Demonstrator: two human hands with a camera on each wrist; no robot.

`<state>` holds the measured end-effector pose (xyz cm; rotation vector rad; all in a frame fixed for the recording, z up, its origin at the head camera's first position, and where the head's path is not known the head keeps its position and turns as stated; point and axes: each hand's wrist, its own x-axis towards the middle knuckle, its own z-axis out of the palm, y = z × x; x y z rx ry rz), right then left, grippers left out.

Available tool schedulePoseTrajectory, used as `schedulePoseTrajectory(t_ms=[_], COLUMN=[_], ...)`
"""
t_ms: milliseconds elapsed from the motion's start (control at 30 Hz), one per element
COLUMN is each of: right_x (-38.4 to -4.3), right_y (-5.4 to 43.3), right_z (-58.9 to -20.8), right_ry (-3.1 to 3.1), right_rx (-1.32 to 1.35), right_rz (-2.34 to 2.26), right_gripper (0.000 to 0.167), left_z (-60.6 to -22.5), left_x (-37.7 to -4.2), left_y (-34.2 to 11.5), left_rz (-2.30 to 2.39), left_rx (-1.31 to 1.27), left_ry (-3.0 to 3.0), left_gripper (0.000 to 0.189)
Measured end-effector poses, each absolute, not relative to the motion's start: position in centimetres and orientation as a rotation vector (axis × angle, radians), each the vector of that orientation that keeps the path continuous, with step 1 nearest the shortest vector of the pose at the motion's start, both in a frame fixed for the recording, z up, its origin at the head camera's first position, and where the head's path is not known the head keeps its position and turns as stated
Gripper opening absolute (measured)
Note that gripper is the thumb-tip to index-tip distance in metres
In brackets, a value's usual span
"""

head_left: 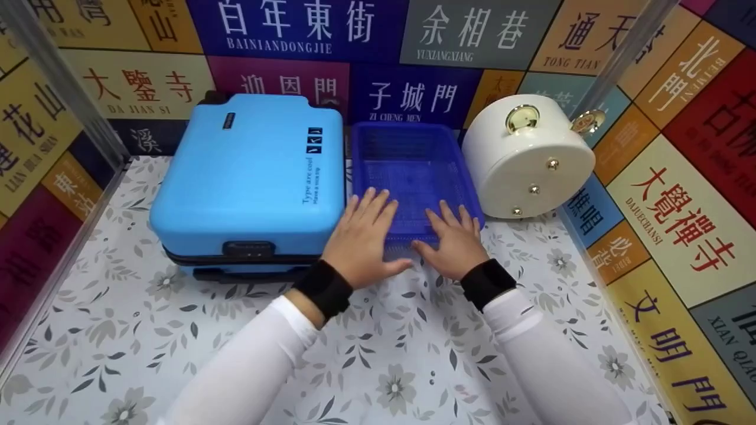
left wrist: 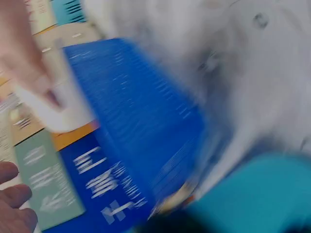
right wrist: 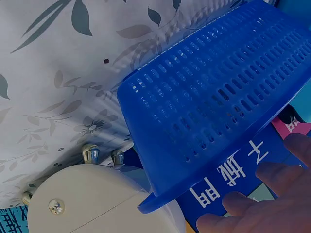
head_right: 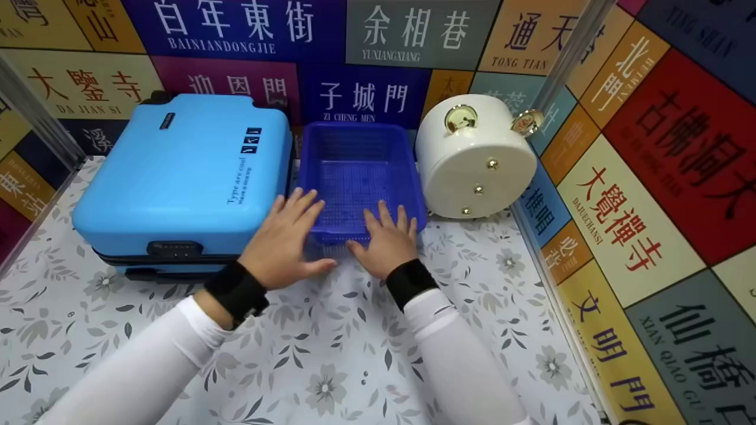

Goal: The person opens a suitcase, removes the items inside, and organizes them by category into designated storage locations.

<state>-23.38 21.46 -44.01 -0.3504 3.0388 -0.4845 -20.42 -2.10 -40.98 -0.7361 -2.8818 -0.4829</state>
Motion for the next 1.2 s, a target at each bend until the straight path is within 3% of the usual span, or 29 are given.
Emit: schedulePoseTrajectory(t_ms=[200,467,667,900,967,1133,1200], right_x=[-23.5,-22.5,-21.5,-21.2,-21.2,-21.8,-22.3], right_y=[21.5,20.4,17.9,13.7,12.6,10.3,9.6], right_z=[-44.1,-43.8,-44.0,-44.8,-45.0,-45.9,-46.3], right_ry=[3.007,3.044,3.015,2.960,2.915,2.778,2.762], right_rx=[-0.353,-0.408,-0.513,-0.578,-0.579,-0.443,-0.393], right_rz=[-0.515,-0.561,-0.732,-0.926,-0.930,-0.852,-0.881], right_gripper=[0.084,0.078,0.062,0.030,0.032,0.057,0.057], left_z=[-38.4,-38.7,-40.0,-40.7,-40.8,-41.1,-41.2], left_x=[-20.5,-20.2,-20.0,-20.2,-20.2,-20.2,-20.2], left_y=[-8.8,-16.1,-17.1,-16.9,-16.8,-16.6,-16.4], left_rz=[-0.521,-0.493,-0.357,-0.294,-0.283,-0.267,-0.264], left_rx=[-0.522,-0.278,-0.229,-0.174,-0.172,-0.160,-0.156], left_ry=[-2.871,-2.933,-2.885,-2.831,-2.829,-2.807,-2.793], left_gripper=[0.114,0.117,0.117,0.122,0.122,0.123,0.123])
